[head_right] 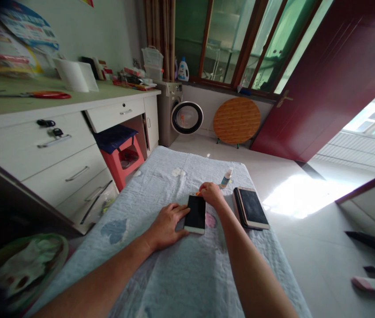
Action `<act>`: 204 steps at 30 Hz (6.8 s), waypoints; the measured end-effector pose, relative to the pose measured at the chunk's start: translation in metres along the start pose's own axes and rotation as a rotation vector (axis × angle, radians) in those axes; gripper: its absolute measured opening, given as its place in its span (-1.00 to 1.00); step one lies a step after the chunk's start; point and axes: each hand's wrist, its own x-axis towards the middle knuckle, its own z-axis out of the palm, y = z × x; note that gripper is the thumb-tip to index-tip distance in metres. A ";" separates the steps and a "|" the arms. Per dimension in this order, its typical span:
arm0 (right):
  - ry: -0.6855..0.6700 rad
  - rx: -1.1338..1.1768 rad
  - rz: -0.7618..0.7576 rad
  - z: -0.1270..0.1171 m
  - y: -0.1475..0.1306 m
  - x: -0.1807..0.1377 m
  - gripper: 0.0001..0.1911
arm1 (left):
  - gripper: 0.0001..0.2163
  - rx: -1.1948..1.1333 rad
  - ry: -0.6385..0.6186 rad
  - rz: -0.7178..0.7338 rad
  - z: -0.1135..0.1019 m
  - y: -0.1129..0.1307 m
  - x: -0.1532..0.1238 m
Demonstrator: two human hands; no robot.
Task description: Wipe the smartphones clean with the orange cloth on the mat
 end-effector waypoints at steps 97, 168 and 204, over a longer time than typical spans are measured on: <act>-0.243 -0.366 -0.227 0.012 -0.085 -0.107 -0.74 | -0.16 0.040 0.356 -0.101 0.022 0.006 -0.006; -0.063 -0.452 -0.180 0.023 -0.056 -0.138 -0.87 | -0.66 -0.208 -0.030 0.065 0.002 -0.002 0.006; 0.083 -0.135 -0.016 -0.014 -0.008 -0.128 -0.83 | -0.60 -0.219 0.013 0.097 0.011 -0.009 0.002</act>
